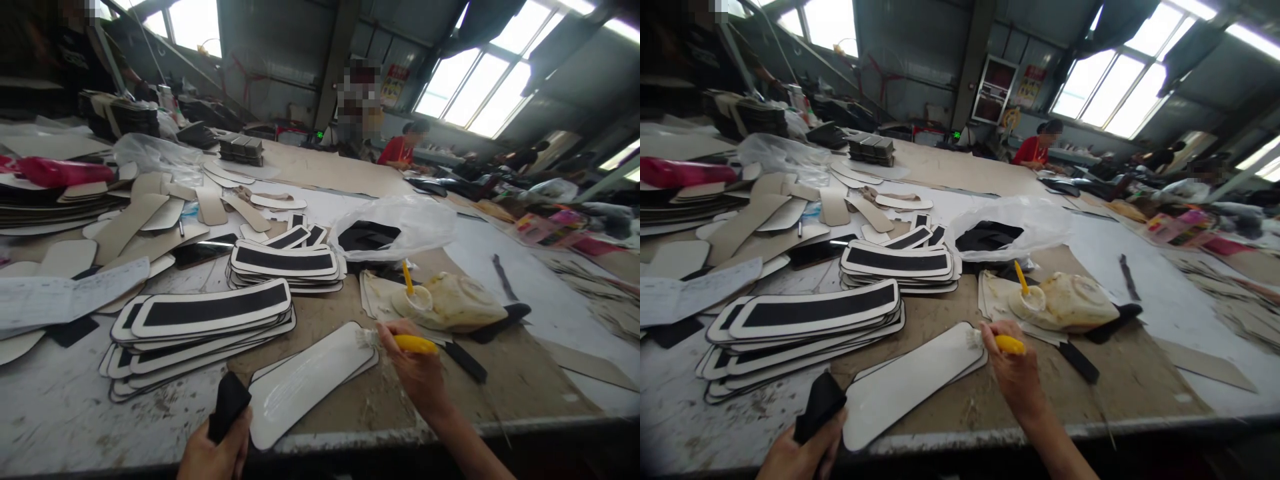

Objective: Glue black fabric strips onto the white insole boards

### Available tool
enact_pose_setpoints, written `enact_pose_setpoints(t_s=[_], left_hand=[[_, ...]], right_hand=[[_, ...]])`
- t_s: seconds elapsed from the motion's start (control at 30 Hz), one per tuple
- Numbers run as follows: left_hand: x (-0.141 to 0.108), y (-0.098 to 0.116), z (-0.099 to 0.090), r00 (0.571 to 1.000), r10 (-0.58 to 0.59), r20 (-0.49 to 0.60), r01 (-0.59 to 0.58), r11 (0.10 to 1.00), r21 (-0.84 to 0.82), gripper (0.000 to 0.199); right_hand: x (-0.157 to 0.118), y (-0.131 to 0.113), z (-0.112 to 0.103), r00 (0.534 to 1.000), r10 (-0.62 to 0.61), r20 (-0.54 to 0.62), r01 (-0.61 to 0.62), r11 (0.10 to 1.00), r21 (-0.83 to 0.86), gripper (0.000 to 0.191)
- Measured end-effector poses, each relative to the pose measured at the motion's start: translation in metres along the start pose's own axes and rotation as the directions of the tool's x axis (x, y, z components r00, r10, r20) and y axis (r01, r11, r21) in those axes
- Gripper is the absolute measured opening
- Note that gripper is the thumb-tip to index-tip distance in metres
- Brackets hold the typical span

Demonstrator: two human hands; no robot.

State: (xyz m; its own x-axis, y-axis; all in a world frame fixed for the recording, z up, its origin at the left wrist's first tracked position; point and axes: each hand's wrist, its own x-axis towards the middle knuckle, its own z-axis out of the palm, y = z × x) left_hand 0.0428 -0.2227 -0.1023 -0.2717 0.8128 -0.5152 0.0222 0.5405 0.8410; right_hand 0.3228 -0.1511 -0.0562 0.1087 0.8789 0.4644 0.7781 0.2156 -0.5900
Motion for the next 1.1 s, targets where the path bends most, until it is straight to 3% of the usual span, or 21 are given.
enact_pose_setpoints(t_s=[0.17, 0.23, 0.33, 0.43, 0.53, 0.6, 0.73, 0.87, 1.03, 1.1], left_hand=[[-0.007, 0.015, -0.005, 0.994, -0.035, -0.099, 0.021, 0.99, -0.138, 0.041], [-0.017, 0.026, -0.013, 0.996, -0.025, -0.085, 0.007, 0.978, -0.206, 0.038], [-0.034, 0.041, -0.024, 0.991, -0.051, 0.123, 0.098, 0.905, -0.415, 0.029], [-0.047, 0.048, -0.026, 0.944, -0.077, 0.321, 0.24, 0.828, -0.507, 0.024], [-0.052, 0.047, -0.021, 0.891, -0.027, 0.452, 0.237, 0.879, -0.413, 0.032], [-0.052, 0.042, -0.018, 0.853, -0.027, 0.521, 0.218, 0.925, -0.31, 0.042], [-0.051, 0.031, -0.014, 0.821, -0.066, 0.567, 0.203, 0.962, -0.182, 0.047], [-0.051, 0.021, -0.014, 0.8, -0.037, 0.598, 0.164, 0.974, -0.158, 0.05], [-0.049, 0.013, -0.017, 0.783, -0.057, 0.62, 0.192, 0.969, -0.154, 0.042], [-0.049, 0.01, -0.018, 0.781, -0.067, 0.621, 0.165, 0.981, -0.102, 0.044]], right_hand=[[0.0, -0.027, -0.018, 0.99, -0.139, -0.003, 0.139, 0.99, -0.032, 0.021], [-0.003, -0.042, -0.02, 0.992, -0.127, 0.012, 0.127, 0.992, -0.016, 0.024], [-0.009, -0.067, -0.013, 0.975, -0.02, 0.221, -0.014, 0.988, 0.151, 0.03], [-0.022, -0.097, 0.008, 0.858, -0.029, 0.513, -0.166, 0.93, 0.329, 0.03], [-0.037, -0.123, 0.032, 0.745, -0.138, 0.652, -0.196, 0.89, 0.412, 0.021], [-0.045, -0.132, 0.043, 0.746, -0.185, 0.639, -0.141, 0.895, 0.423, 0.01], [-0.053, -0.132, 0.046, 0.807, -0.221, 0.548, 0.057, 0.952, 0.3, 0.015], [-0.054, -0.123, 0.041, 0.823, -0.215, 0.526, 0.18, 0.977, 0.119, 0.011], [-0.044, -0.111, 0.026, 0.728, -0.237, 0.643, 0.174, 0.972, 0.16, 0.018], [-0.036, -0.106, 0.016, 0.713, -0.236, 0.66, 0.177, 0.972, 0.157, 0.019]])
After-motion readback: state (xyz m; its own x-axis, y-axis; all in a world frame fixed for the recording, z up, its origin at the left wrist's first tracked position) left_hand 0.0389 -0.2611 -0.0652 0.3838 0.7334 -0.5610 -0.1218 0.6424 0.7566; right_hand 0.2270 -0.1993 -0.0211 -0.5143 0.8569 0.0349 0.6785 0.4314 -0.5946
